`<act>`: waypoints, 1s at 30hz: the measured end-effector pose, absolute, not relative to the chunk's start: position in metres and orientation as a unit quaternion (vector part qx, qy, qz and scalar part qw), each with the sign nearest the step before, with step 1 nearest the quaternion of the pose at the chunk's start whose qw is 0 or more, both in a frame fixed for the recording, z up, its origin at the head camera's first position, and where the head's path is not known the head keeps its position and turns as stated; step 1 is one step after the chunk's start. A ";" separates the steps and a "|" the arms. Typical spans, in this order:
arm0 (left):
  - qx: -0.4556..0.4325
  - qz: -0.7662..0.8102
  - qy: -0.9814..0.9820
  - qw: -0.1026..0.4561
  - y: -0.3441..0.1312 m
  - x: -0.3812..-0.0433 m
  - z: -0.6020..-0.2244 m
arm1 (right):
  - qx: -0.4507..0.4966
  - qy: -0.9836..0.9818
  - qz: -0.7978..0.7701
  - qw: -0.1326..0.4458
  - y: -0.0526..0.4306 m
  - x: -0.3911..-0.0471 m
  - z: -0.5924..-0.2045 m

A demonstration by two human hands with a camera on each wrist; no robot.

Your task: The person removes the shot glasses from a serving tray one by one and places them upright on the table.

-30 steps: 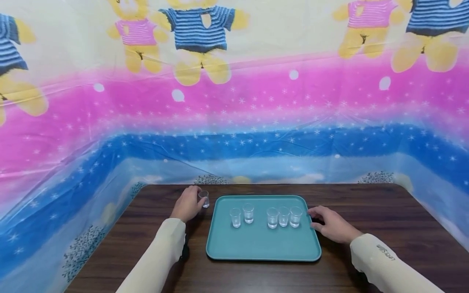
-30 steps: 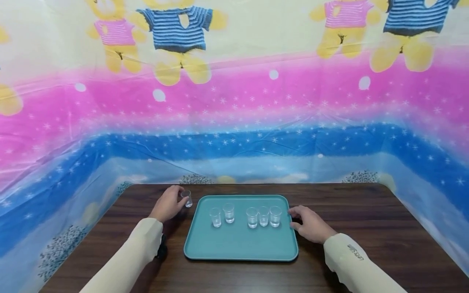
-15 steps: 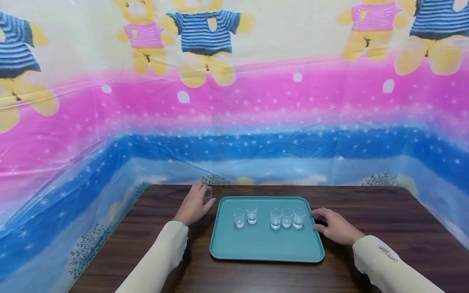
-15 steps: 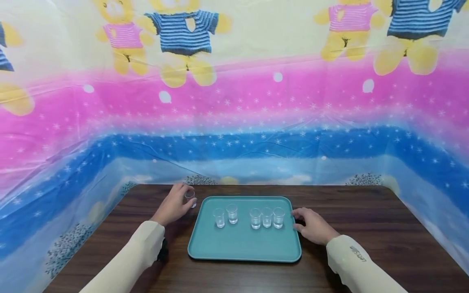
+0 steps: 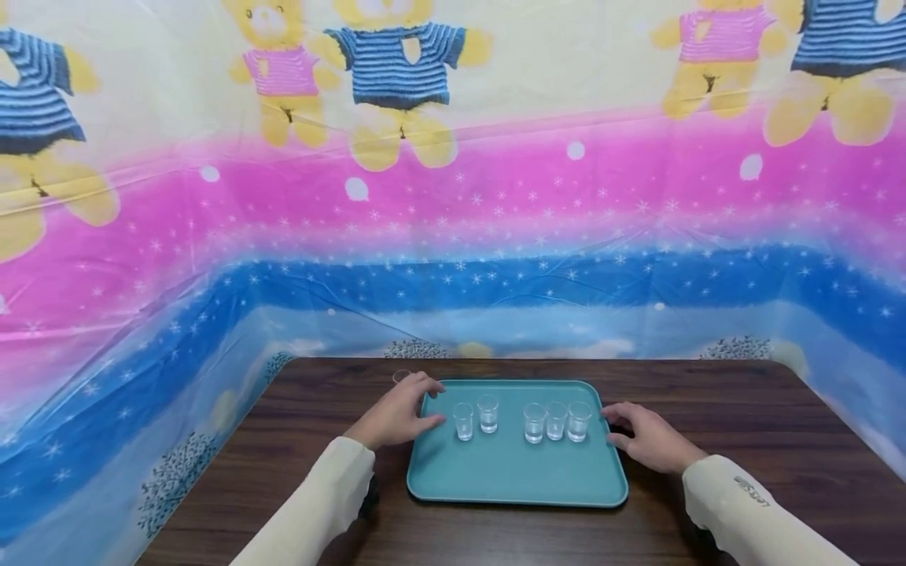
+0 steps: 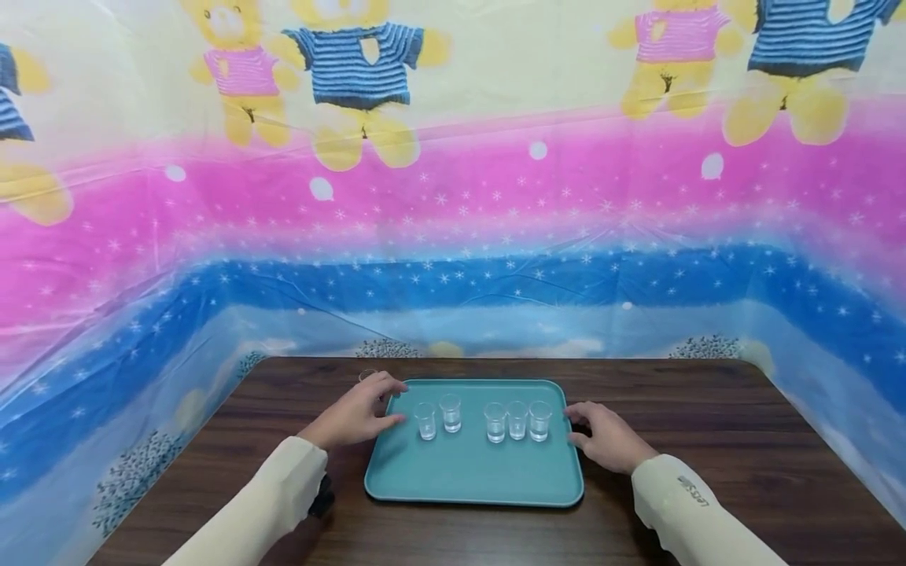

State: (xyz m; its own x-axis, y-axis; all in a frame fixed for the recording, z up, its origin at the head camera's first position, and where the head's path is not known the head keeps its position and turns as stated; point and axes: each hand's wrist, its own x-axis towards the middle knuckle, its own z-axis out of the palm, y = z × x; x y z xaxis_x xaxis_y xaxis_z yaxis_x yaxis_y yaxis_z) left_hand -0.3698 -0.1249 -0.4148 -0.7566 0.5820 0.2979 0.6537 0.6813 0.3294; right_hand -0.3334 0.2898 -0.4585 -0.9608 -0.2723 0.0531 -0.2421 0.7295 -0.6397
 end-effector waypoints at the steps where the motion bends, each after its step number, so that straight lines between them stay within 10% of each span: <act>1: -0.343 -0.216 -0.911 0.074 -0.123 -0.369 -0.415 | -0.138 0.930 -0.341 0.022 0.290 -0.333 -0.459; 30: -0.319 -0.241 -0.915 0.047 -0.099 -0.371 -0.413 | -0.132 0.928 -0.347 0.026 0.289 -0.331 -0.456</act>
